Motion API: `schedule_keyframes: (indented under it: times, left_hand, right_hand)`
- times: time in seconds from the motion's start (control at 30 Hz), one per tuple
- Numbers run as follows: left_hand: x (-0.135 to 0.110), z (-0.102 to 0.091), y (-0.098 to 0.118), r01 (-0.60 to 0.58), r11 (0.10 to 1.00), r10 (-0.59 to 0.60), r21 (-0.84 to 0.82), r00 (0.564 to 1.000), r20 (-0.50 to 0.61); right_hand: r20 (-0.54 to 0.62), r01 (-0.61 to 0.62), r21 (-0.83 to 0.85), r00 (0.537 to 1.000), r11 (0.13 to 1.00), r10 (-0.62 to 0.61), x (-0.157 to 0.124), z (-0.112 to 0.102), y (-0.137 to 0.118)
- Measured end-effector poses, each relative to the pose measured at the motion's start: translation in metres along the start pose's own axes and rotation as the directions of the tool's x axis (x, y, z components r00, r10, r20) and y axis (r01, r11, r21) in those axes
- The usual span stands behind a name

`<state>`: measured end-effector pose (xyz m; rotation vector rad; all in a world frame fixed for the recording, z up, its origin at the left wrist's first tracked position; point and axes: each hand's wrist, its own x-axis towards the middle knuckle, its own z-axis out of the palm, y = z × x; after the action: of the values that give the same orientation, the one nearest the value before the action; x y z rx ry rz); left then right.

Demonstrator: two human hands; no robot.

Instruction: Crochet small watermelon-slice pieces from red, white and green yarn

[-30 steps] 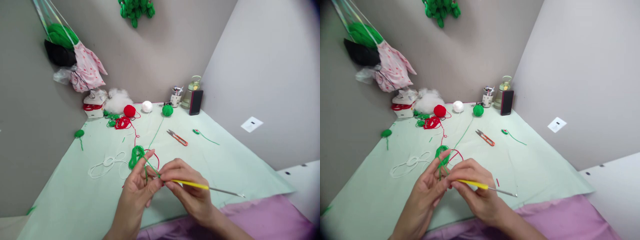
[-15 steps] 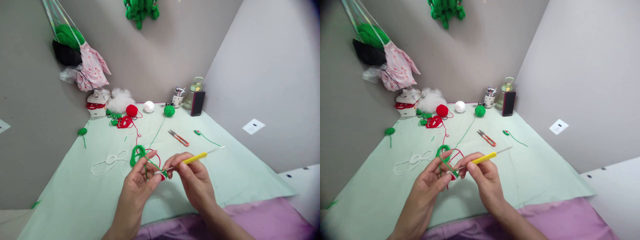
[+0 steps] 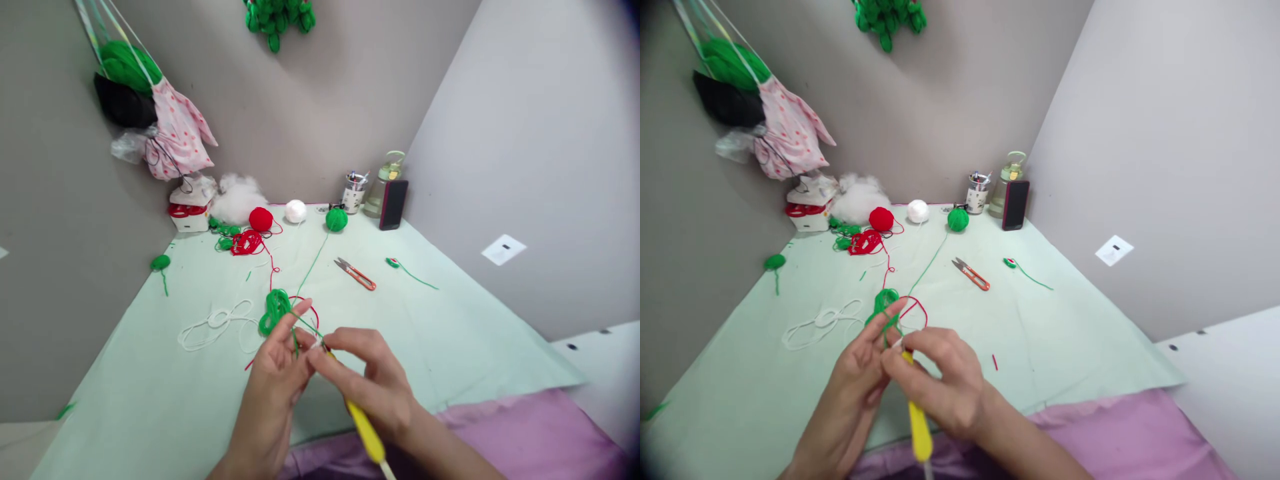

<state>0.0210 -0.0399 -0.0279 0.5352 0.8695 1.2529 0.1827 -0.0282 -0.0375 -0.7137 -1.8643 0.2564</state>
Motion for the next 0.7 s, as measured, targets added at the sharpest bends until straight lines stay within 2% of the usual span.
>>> schedule_keyframes:
  times: [0.07, 0.1, 0.17, 0.2, 0.27, 0.43, 0.53, 0.57, 0.63, 0.7]
  left_hand:
    - [0.001, 0.000, 0.005, 0.088, 0.995, -0.087, -0.042, 0.996, 0.034]
    - [0.002, 0.000, 0.007, 0.097, 0.994, -0.096, -0.043, 0.995, 0.031]
    - [0.002, 0.001, 0.009, 0.061, 0.998, -0.061, -0.021, 0.998, 0.004]
    - [0.001, 0.002, 0.009, 0.031, 1.000, -0.031, -0.002, 1.000, -0.006]
    - [0.000, 0.005, 0.007, -0.023, 0.999, 0.024, 0.036, 1.000, -0.008]
    - [0.001, 0.005, 0.000, -0.101, 0.992, 0.101, 0.076, 0.995, 0.005]
    - [0.006, 0.002, 0.000, -0.021, 1.000, 0.021, -0.012, 1.000, 0.014]
    - [0.007, 0.001, 0.001, 0.036, 0.998, -0.034, -0.054, 0.999, 0.036]
    - [0.010, -0.001, 0.003, 0.125, 0.986, -0.116, -0.108, 0.990, 0.078]
    - [0.011, -0.001, 0.005, 0.101, 0.990, -0.096, -0.099, 0.994, 0.056]
  right_hand:
    - [-0.055, -0.131, 0.116, 0.989, 0.985, 0.138, 0.003, -0.001, 0.000]
    - [-0.079, -0.194, 0.227, 0.973, 0.954, 0.216, 0.006, -0.002, 0.000]
    - [-0.079, -0.269, 0.447, 0.938, 0.853, 0.337, 0.012, -0.001, 0.000]
    - [-0.072, -0.287, 0.503, 0.926, 0.815, 0.370, 0.015, -0.001, 0.000]
    - [-0.061, -0.288, 0.500, 0.929, 0.817, 0.365, 0.018, 0.002, 0.000]
    - [-0.062, -0.211, 0.258, 0.970, 0.943, 0.234, 0.009, 0.002, -0.002]
    - [-0.011, -0.136, 0.132, 0.990, 0.982, 0.138, 0.001, -0.002, -0.001]
    - [-0.007, -0.121, 0.128, 0.992, 0.984, 0.123, 0.000, -0.004, 0.001]
    - [-0.051, -0.169, 0.219, 0.982, 0.961, 0.184, 0.001, -0.005, 0.003]
    - [-0.096, -0.263, 0.399, 0.941, 0.878, 0.326, 0.006, -0.005, 0.004]
